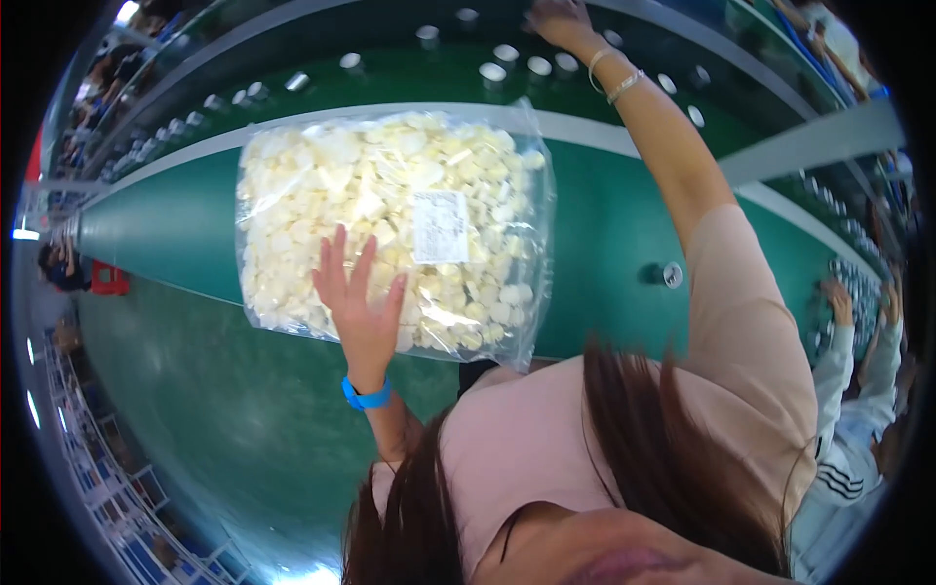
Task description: The person assembles components by hand, inserting small foam or plastic pieces into metal cylindrical casings on a factory assembly line.
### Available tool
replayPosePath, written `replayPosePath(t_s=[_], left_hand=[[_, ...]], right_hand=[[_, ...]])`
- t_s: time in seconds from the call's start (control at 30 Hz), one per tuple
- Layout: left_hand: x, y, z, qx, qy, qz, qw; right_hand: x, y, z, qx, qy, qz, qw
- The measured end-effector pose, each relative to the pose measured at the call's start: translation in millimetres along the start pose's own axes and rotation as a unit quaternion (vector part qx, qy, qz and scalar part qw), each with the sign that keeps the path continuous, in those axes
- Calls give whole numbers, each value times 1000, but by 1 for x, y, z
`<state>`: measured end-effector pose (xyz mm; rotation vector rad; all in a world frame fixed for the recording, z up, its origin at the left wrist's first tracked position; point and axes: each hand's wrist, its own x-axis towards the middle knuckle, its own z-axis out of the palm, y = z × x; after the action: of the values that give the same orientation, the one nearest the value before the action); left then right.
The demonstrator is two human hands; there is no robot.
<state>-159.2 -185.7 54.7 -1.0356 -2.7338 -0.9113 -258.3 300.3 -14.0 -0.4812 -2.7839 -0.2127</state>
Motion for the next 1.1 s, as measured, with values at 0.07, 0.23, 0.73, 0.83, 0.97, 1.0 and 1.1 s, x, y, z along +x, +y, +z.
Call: replayPosePath(t_s=[0.07, 0.23, 0.73, 0.83, 0.97, 1.0, 1.1], left_hand=[[-2, 3, -1, -24, 33, 7, 999], [12, 30, 23, -114, 41, 71, 990], [10, 92, 27, -219, -10, 99, 971], [20, 90, 31, -253, 6, 109, 961], [33, 88, 25, -284, 56, 53, 956], [37, 88, 23, -286, 76, 46, 954], [51, 92, 16, -284, 123, 80, 947]], right_hand=[[-4, -11, -53, 178, -14, 42, 983], [-74, 16, -141, 262, 154, -47, 951], [9, -22, -14, 172, -129, 119, 969], [20, -7, 15, 282, -95, 116, 948], [-17, -44, -64, 386, 62, -51, 919], [-35, -59, -100, 426, 73, -65, 899], [-97, -79, -192, 422, 106, -134, 890]])
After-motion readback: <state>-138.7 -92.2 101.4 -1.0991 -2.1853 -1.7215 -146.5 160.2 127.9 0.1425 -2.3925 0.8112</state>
